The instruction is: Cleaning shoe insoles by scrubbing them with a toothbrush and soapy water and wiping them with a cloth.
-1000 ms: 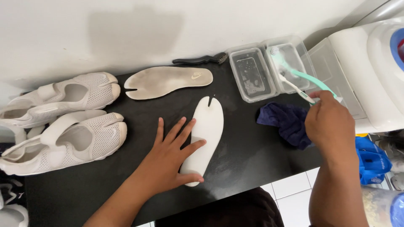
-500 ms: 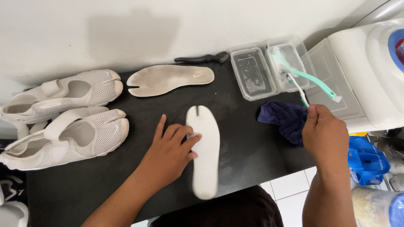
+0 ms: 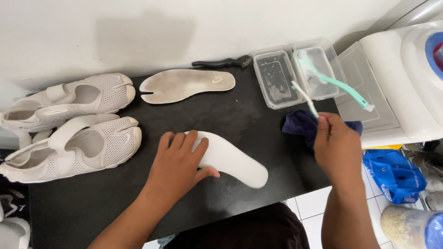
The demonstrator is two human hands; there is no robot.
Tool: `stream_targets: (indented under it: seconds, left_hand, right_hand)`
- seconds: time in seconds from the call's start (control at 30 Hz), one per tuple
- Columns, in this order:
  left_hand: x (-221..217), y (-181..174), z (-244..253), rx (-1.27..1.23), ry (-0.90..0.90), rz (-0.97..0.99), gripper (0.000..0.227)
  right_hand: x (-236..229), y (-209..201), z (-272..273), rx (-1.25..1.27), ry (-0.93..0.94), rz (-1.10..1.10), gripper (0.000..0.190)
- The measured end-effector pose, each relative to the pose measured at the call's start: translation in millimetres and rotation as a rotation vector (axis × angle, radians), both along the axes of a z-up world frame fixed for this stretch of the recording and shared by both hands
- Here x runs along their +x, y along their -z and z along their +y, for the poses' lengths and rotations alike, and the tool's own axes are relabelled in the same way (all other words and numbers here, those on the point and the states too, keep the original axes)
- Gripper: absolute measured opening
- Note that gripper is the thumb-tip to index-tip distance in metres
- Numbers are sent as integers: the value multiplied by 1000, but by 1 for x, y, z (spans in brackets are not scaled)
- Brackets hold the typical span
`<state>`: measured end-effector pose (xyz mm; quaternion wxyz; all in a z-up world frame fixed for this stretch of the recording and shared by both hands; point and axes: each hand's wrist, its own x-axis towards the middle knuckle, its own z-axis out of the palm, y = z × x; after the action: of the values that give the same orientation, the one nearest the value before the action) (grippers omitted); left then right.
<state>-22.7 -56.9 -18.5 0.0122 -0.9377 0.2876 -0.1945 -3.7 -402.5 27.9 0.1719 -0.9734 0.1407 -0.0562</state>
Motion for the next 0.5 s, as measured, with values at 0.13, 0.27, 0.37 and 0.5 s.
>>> stream_targets:
  seconds: [0.13, 0.27, 0.37, 0.5]
  left_hand:
    - [-2, 9, -2, -91, -57, 163, 77]
    - [-3, 11, -10, -109, -86, 151, 76]
    - [-4, 13, -6, -115, -105, 183, 75]
    - [-3, 11, -1, -111, -166, 216, 77]
  right_hand:
    - [5, 4, 22, -72, -20, 26, 32]
    - [12, 15, 20, -90, -17, 82, 34]
    - [11, 19, 17, -90, -13, 101, 34]
    - [9, 25, 10, -79, 15, 116, 36]
